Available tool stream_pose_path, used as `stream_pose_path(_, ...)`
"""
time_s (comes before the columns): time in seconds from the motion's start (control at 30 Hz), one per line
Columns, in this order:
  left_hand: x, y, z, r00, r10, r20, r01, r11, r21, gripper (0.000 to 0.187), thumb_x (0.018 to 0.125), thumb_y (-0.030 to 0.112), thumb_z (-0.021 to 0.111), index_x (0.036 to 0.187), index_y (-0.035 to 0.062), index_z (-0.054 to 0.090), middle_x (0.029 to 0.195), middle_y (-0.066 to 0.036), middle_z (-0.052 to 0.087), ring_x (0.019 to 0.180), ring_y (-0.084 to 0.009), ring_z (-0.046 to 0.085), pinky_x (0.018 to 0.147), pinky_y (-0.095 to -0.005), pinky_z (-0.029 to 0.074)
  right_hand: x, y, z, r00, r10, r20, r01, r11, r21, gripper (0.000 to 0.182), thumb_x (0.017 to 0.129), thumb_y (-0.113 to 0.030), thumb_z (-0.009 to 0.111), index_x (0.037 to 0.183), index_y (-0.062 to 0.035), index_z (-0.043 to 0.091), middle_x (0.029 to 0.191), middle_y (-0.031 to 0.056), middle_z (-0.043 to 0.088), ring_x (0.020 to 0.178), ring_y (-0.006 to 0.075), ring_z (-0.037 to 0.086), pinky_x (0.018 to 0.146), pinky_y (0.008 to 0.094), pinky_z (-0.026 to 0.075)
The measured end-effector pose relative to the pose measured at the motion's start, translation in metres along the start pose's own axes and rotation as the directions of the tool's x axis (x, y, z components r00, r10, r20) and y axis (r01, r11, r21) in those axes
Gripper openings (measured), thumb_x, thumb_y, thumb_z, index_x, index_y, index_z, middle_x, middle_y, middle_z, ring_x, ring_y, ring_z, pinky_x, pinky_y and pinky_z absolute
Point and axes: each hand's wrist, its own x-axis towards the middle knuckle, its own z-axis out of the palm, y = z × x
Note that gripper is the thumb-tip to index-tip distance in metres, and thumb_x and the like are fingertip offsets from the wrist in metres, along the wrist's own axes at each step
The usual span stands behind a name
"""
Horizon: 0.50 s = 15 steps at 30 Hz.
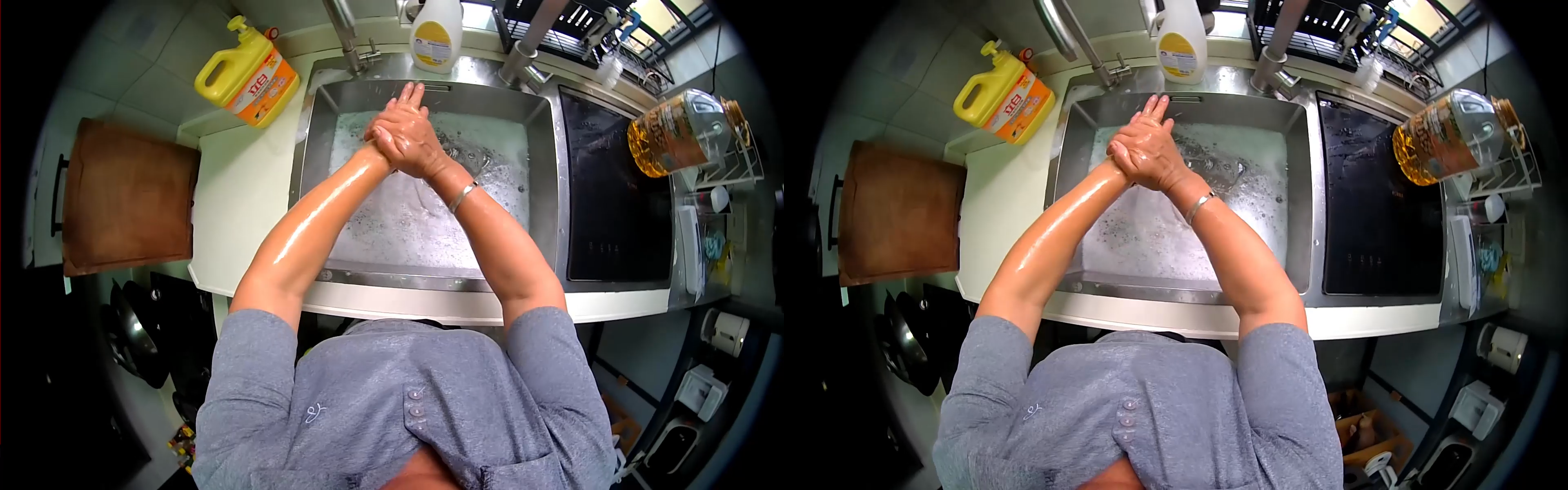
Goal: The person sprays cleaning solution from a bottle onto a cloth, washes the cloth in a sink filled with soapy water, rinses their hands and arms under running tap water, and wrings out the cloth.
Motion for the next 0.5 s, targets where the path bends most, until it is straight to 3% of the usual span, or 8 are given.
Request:
stream_pose_path(0.1, 0.009, -0.002, -0.007, 1.0, -0.007, 0.029, 0.004, 0.995, 0.096, 0.045, 0.075, -0.002, 0.05, 0.12, -0.001, 0.048, 0.148, -0.019, 0.017, 0.138, -0.0339, 0.014, 0.11, -0.0464, 0.021, -0.012, -0.06, 0.037, 0.999, 0.029, -0.038, -0.021, 0.98, 0.196, 0.025, 0.084, -0.01, 0.043, 0.098, 0.0, 0.061, 0.101, 0.0165, 0.062, 0.1, 0.027, 0.056, 0.092, 0.033, 0.04)
stream_pose_path(0.13, 0.011, 0.001, -0.012, 0.999, -0.044, -0.027, 0.044, 0.999, 0.003, 0.049, 0.069, -0.008, 0.053, 0.118, -0.0002, 0.051, 0.148, -0.019, 0.017, 0.138, -0.0327, 0.015, 0.11, -0.0469, 0.022, -0.01, -0.072, 0.037, 0.999, 0.009, 0.036, -0.017, 0.975, 0.223, 0.026, 0.084, -0.01, 0.043, 0.1, -0.0004, 0.06, 0.104, 0.0176, 0.06, 0.104, 0.0264, 0.054, 0.091, 0.0322, 0.04)
stream_pose_path(0.2, 0.02, 0.016, -0.026, 0.945, -0.148, 0.293, 0.099, 0.979, 0.175, 0.042, 0.074, -0.004, 0.051, 0.116, -0.0005, 0.053, 0.146, -0.019, 0.022, 0.137, -0.0325, 0.019, 0.11, -0.0451, 0.023, -0.001, -0.092, 0.028, 0.968, -0.071, 0.24, 0.023, 0.98, 0.198, 0.028, 0.084, -0.011, 0.045, 0.105, -0.0005, 0.059, 0.111, 0.0193, 0.058, 0.111, 0.0249, 0.051, 0.093, 0.0307, 0.039)
stream_pose_path(0.23, 0.015, 0.018, -0.039, 0.977, -0.038, 0.211, 0.005, 0.988, 0.153, 0.041, 0.076, 0.0, 0.049, 0.117, -0.0016, 0.051, 0.145, -0.02, 0.024, 0.136, -0.0326, 0.021, 0.11, -0.0443, 0.023, 0.0, -0.099, 0.026, 0.921, -0.119, 0.37, 0.064, 0.985, 0.159, 0.029, 0.084, -0.012, 0.046, 0.108, -0.0002, 0.059, 0.114, 0.0198, 0.056, 0.114, 0.0239, 0.049, 0.094, 0.0299, 0.038)
stream_pose_path(0.3, 0.006, 0.014, -0.061, 0.984, 0.178, 0.025, -0.18, 0.974, 0.137, 0.04, 0.082, 0.009, 0.045, 0.12, -0.0039, 0.048, 0.143, -0.021, 0.028, 0.135, -0.0328, 0.023, 0.11, -0.0427, 0.023, -0.006, -0.005, 0.022, 0.952, -0.227, -0.206, 0.164, 0.944, -0.286, 0.018, 0.08, -0.019, 0.054, 0.08, -0.0033, 0.062, 0.09, 0.0163, 0.062, 0.087, 0.0286, 0.058, 0.081, 0.0393, 0.043)
stream_pose_path(0.4, -0.01, 0.007, 0.0, 0.989, 0.123, 0.077, -0.097, 0.955, -0.279, 0.042, 0.082, 0.008, 0.049, 0.123, 0.0, 0.045, 0.146, -0.018, 0.022, 0.137, -0.0325, 0.02, 0.11, -0.0417, 0.024, -0.007, 0.011, 0.0, 0.995, -0.095, 0.021, 0.09, 0.81, -0.579, 0.022, 0.081, -0.023, 0.055, 0.078, -0.0025, 0.064, 0.084, 0.0162, 0.062, 0.086, 0.0302, 0.059, 0.082, 0.0398, 0.043)
stream_pose_path(0.47, -0.012, 0.008, -0.038, 0.975, 0.222, -0.008, -0.223, 0.973, -0.059, 0.028, 0.084, 0.005, 0.047, 0.109, -0.0026, 0.055, 0.145, -0.021, 0.023, 0.137, -0.034, 0.018, 0.109, -0.0457, 0.024, -0.019, 0.008, 0.049, 0.92, -0.265, -0.29, 0.036, 0.792, -0.609, 0.021, 0.08, -0.021, 0.055, 0.074, -0.0026, 0.062, 0.081, 0.0166, 0.061, 0.083, 0.0305, 0.059, 0.08, 0.0394, 0.043)
stream_pose_path(0.5, -0.012, 0.007, -0.028, 0.984, 0.166, 0.065, -0.168, 0.985, 0.036, 0.025, 0.084, 0.006, 0.047, 0.104, -0.0027, 0.057, 0.145, -0.022, 0.023, 0.137, -0.0342, 0.018, 0.108, -0.0464, 0.024, -0.014, -0.047, 0.051, 0.988, 0.066, -0.14, -0.048, 0.991, 0.127, 0.021, 0.078, -0.022, 0.053, 0.07, -0.0046, 0.06, 0.079, 0.0145, 0.061, 0.078, 0.0289, 0.058, 0.077, 0.0392, 0.043)
